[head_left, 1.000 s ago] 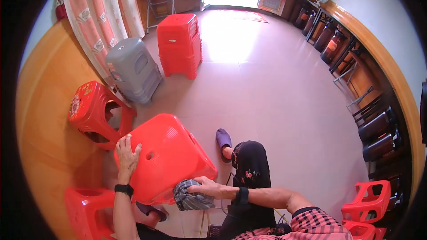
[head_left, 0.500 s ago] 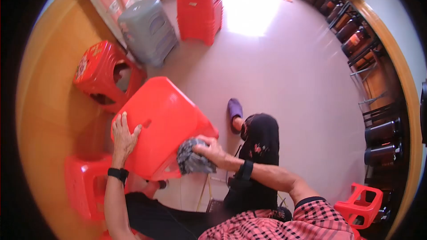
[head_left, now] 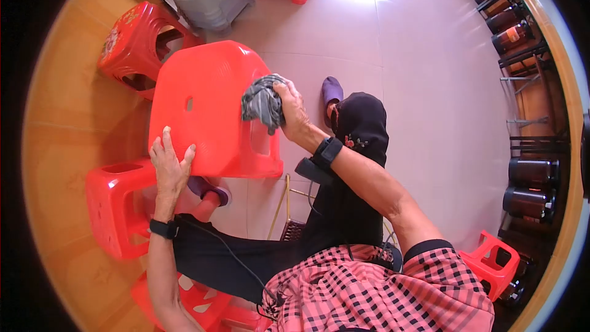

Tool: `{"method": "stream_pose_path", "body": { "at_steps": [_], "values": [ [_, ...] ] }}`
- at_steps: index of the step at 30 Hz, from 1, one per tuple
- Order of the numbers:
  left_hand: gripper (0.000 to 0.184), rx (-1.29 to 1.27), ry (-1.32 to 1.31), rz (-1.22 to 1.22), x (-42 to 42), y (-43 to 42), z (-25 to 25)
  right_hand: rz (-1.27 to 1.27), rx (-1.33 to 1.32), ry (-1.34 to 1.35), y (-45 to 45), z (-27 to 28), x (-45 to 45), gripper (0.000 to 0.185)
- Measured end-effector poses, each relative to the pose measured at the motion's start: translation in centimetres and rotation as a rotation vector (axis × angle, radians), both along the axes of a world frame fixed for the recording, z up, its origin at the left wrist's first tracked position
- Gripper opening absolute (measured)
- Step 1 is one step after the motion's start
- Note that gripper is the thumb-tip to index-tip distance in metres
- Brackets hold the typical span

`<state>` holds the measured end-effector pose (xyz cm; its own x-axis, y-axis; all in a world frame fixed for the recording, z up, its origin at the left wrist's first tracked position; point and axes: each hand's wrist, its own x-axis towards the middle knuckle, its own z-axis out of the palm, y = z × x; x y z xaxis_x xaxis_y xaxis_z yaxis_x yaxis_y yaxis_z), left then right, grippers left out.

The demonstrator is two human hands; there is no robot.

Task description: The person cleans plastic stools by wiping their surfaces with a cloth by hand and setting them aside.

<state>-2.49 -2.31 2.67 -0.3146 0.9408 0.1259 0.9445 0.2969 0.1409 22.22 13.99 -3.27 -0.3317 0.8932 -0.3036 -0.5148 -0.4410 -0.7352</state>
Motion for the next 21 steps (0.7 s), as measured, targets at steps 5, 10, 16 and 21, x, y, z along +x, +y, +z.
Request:
{"method": "stream_pose_path", "body": {
  "at_steps": [5,10,16,21],
  "values": [
    [0.065,0.179,0.059,-0.249,3.9,2.1,1.0,0.082,-0.019,0.050,0.2,-0.8,-0.5,0.053],
    [0.060,0.196,0.004,-0.277,5.3,3.9,-0.5,0.152,-0.007,-0.283,-0.6,-1.7,0.6,0.051],
    [0.058,0.212,0.008,-0.244,4.6,4.1,-1.9,0.092,-0.247,-0.231,4.0,-9.8,2.3,0.056],
    [0.060,0.198,0.000,-0.236,4.9,4.1,-1.4,-0.101,-0.177,-0.543,6.9,-8.9,1.0,0.056]
  ]
}}
